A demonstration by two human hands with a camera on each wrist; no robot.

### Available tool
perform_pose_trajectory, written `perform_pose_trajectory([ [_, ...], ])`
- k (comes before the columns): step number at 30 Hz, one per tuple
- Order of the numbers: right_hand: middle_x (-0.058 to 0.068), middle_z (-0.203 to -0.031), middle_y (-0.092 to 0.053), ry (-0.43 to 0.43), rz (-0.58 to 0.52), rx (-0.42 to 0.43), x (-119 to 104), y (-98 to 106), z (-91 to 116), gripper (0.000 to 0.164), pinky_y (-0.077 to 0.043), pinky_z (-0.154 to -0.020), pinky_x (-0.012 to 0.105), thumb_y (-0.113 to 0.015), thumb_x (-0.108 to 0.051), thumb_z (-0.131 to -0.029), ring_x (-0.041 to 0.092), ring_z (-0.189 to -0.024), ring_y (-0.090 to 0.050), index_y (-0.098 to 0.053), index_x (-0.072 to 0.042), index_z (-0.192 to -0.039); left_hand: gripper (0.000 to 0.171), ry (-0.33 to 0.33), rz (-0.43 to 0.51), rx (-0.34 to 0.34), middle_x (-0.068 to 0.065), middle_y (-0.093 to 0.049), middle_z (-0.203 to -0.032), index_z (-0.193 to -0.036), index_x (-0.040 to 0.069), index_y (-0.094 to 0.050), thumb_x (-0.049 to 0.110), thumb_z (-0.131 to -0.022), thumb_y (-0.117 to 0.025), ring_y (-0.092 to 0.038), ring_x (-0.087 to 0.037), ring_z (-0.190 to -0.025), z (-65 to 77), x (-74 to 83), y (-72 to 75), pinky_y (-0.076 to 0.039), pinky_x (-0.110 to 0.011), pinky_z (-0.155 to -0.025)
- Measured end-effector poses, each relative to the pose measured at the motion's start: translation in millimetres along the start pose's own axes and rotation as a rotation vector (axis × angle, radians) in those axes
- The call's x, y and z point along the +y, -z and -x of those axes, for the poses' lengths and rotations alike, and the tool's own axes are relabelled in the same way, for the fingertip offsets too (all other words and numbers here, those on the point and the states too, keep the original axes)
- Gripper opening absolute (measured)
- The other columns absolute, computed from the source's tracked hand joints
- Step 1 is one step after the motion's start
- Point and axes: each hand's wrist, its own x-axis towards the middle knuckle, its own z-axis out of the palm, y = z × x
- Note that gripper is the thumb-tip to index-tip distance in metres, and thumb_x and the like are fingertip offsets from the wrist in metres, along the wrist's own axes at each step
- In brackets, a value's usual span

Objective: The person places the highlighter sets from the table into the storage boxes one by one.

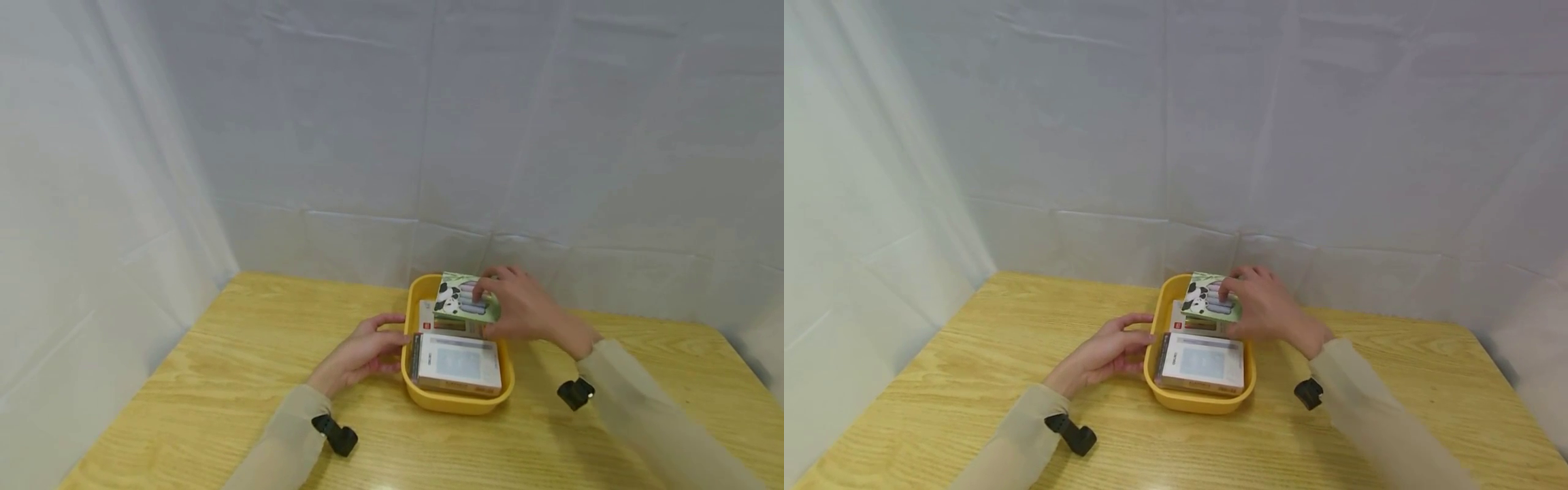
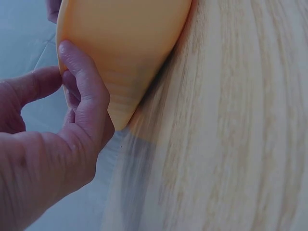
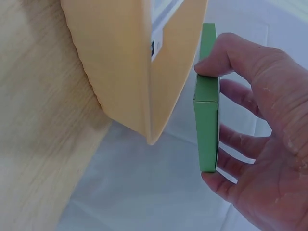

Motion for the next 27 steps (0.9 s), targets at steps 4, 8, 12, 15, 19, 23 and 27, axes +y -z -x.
perform_pose_trajectory([
  [4, 0.019, -0.134, -0.060, 0.018, -0.009, -0.044, 1, 4, -7, 0.035, -0.040, -0.105, 0.067, -0.086, -0.026, -0.071, 0.045, -0.123, -0.052, -0.068, -0.021, -0.101, 0.057, 0.003, 0.009, -0.002, -0.021, -0.061, -0.137, -0.150, 0.007, -0.041, 0.012, -0.098, -0.063, -0.065, -0.021, -0.104, -0.3, -0.3, 0.2, -0.059, -0.028, -0.070],
  [8, 0.017, -0.136, -0.060, 0.027, 0.005, -0.104, 1, 7, -14, 0.035, -0.040, -0.106, 0.066, -0.085, -0.025, -0.070, 0.044, -0.125, -0.051, -0.068, -0.023, -0.101, 0.056, 0.007, 0.014, -0.001, -0.021, -0.061, -0.137, -0.150, 0.008, -0.041, 0.011, -0.098, -0.063, -0.065, -0.021, -0.105, -0.9, -0.9, 0.4, -0.059, -0.028, -0.071],
  [12, 0.017, -0.137, -0.060, 0.042, 0.010, -0.157, 1, 8, -20, 0.035, -0.041, -0.106, 0.066, -0.085, -0.025, -0.070, 0.043, -0.126, -0.051, -0.069, -0.023, -0.101, 0.056, 0.007, 0.017, 0.003, -0.020, -0.062, -0.136, -0.148, 0.008, -0.042, 0.011, -0.097, -0.064, -0.065, -0.021, -0.105, -1.1, -1.0, 0.2, -0.059, -0.029, -0.071],
  [15, 0.016, -0.137, -0.060, 0.047, 0.005, -0.185, 2, 7, -25, 0.035, -0.041, -0.105, 0.065, -0.087, -0.026, -0.070, 0.042, -0.125, -0.050, -0.069, -0.023, -0.100, 0.056, 0.006, 0.020, 0.004, -0.019, -0.063, -0.134, -0.148, 0.008, -0.043, 0.011, -0.097, -0.065, -0.065, -0.021, -0.103, -0.9, -0.8, -0.3, -0.059, -0.029, -0.072],
  [19, 0.013, -0.136, -0.060, 0.045, 0.006, -0.227, 0, 4, -30, 0.035, -0.044, -0.100, 0.058, -0.088, -0.025, -0.070, 0.037, -0.119, -0.051, -0.069, -0.025, -0.098, 0.056, 0.002, 0.020, 0.002, -0.019, -0.064, -0.131, -0.148, 0.008, -0.043, 0.011, -0.096, -0.065, -0.065, -0.021, -0.102, 0.1, -0.6, -1.2, -0.059, -0.029, -0.072],
  [23, 0.009, -0.129, -0.062, 0.052, 0.007, -0.288, -2, 1, -37, 0.035, -0.043, -0.093, 0.049, -0.086, -0.019, -0.068, 0.030, -0.111, -0.050, -0.069, -0.024, -0.099, 0.057, -0.002, 0.016, -0.006, -0.019, -0.064, -0.131, -0.148, 0.007, -0.043, 0.011, -0.096, -0.065, -0.065, -0.021, -0.101, 1.3, 0.1, -1.6, -0.058, -0.029, -0.072],
  [27, 0.009, -0.127, -0.063, 0.056, 0.001, -0.317, -3, -3, -43, 0.038, -0.044, -0.097, 0.050, -0.085, -0.014, -0.066, 0.031, -0.114, -0.051, -0.069, -0.022, -0.100, 0.057, 0.003, 0.019, -0.011, -0.018, -0.064, -0.130, -0.148, 0.008, -0.043, 0.012, -0.096, -0.065, -0.065, -0.019, -0.099, 1.5, 0.0, -1.7, -0.059, -0.029, -0.071],
])
